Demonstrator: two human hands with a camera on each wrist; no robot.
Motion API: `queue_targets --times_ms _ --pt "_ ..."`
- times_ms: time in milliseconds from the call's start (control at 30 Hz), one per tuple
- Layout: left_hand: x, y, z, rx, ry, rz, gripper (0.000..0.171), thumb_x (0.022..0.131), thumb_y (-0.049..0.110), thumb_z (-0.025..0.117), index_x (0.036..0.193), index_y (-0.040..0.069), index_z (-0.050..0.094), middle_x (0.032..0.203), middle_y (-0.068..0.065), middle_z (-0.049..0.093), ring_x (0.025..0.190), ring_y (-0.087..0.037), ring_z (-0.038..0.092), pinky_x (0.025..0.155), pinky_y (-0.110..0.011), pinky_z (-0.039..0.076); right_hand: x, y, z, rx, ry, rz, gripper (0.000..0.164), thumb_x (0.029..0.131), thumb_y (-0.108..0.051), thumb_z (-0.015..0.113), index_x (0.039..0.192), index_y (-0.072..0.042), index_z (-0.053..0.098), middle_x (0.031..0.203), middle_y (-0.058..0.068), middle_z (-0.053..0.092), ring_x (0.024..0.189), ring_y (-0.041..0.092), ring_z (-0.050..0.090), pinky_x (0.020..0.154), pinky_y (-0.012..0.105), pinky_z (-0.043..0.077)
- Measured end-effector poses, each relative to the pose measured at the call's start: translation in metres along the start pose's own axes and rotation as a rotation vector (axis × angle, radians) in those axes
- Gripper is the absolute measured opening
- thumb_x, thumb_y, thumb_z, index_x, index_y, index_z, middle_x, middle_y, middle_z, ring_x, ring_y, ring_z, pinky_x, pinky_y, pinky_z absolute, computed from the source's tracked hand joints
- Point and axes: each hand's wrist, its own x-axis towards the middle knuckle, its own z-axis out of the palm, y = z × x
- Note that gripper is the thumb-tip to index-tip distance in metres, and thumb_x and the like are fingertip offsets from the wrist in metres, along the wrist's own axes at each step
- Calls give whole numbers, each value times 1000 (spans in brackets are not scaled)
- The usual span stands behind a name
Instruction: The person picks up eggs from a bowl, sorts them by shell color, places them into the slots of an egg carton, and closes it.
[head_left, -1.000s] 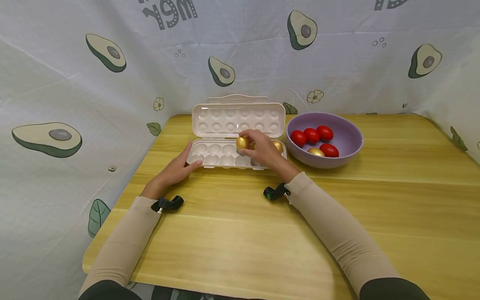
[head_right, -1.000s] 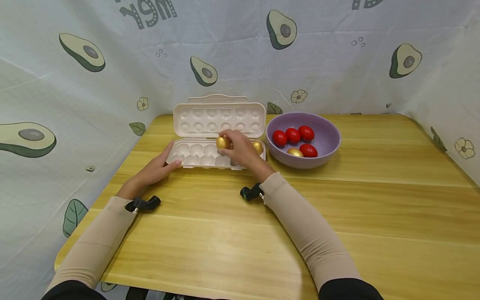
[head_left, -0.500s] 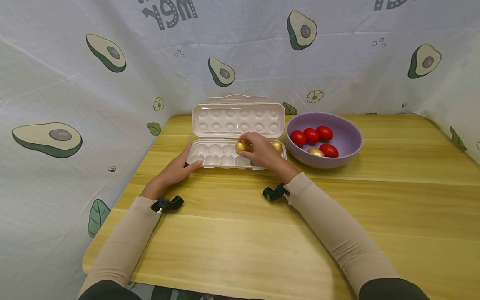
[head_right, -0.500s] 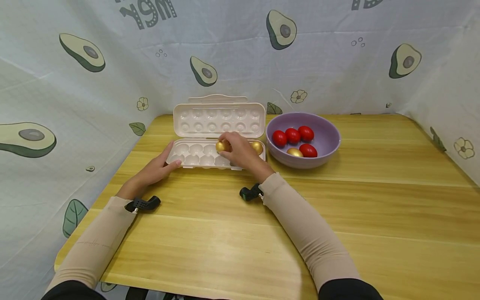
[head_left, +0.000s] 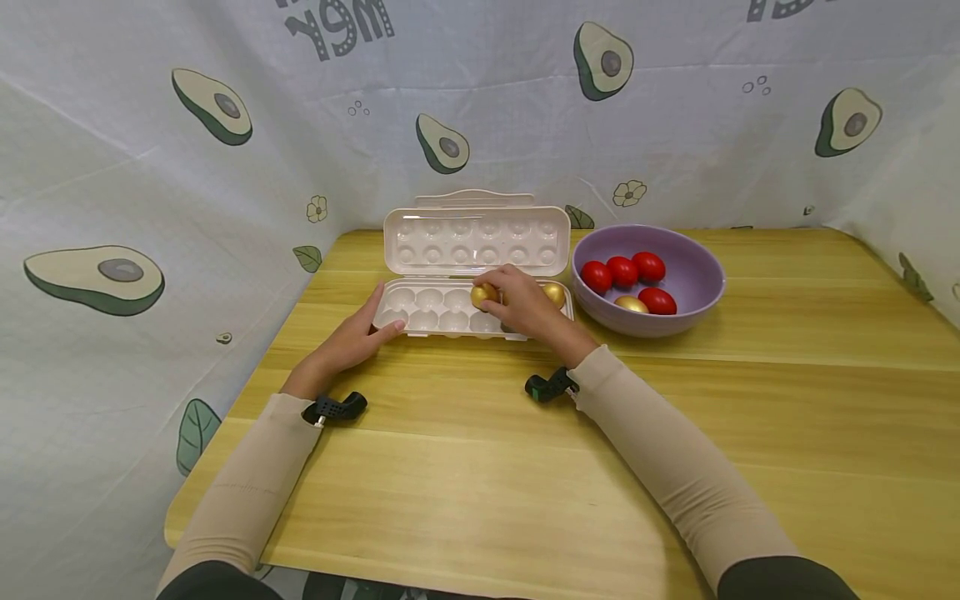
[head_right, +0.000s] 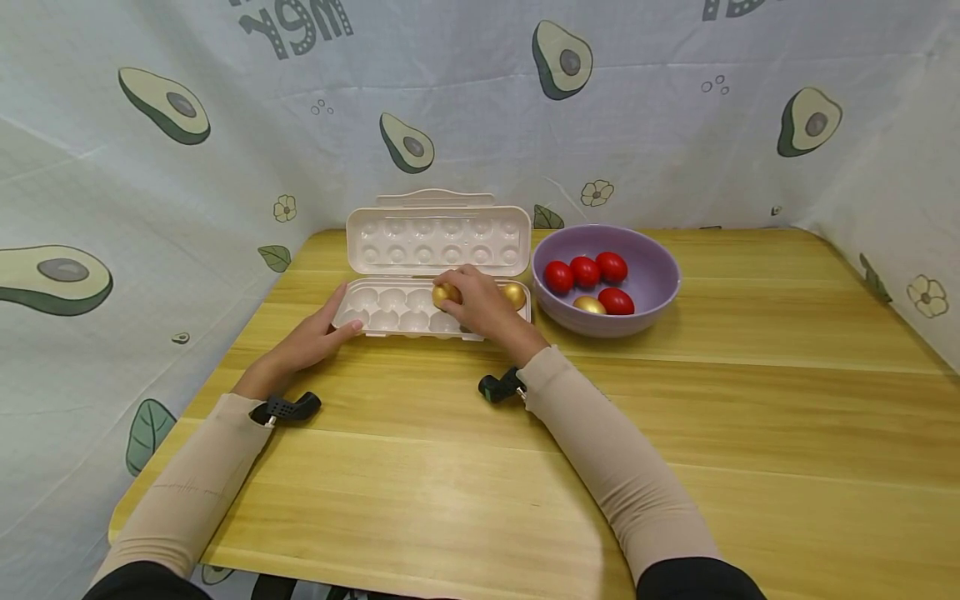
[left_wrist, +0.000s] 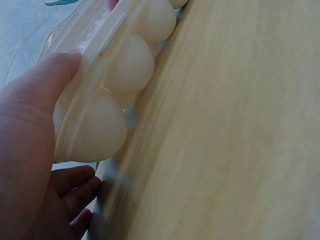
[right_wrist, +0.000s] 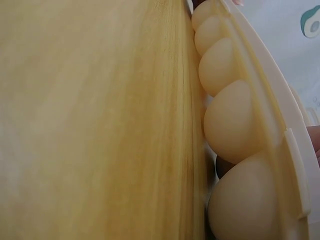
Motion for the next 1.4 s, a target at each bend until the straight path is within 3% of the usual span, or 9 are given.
queue_targets --times_ms 467,800,1133,1400 --pt "-1 2 0 -3 2 -5 77 86 57 47 138 44 -8 146 19 -2 133 -5 3 109 -38 9 0 -1 -1 -7 42 9 27 81 -19 67 105 -9 60 99 7 56 87 21 51 77 32 45" --pt "-1 2 -1 5 6 3 78 84 61 45 138 44 -8 146 19 -2 134 -6 4 109 -38 10 1 -4 -7 28 38 22 27 80 -18 67 105 -8 62 100 8 57 93 23 54 81 33 45" --pt "-1 0 -1 10 7 12 81 84 62 45 140 39 -8 146 18 -2 134 -7 4 109 -38 10 2 -16 -45 107 -29 57 38 84 -24 64 119 -13 54 120 5 54 109 20 49 91 38 42" --pt "-1 0 0 0 5 5 77 85 60 46 137 45 -8 147 18 -1 134 -6 4 109 -38 10 -4 -10 -77 169 5 76 38 85 -19 62 121 -9 53 121 8 53 108 24 51 92 40 42"
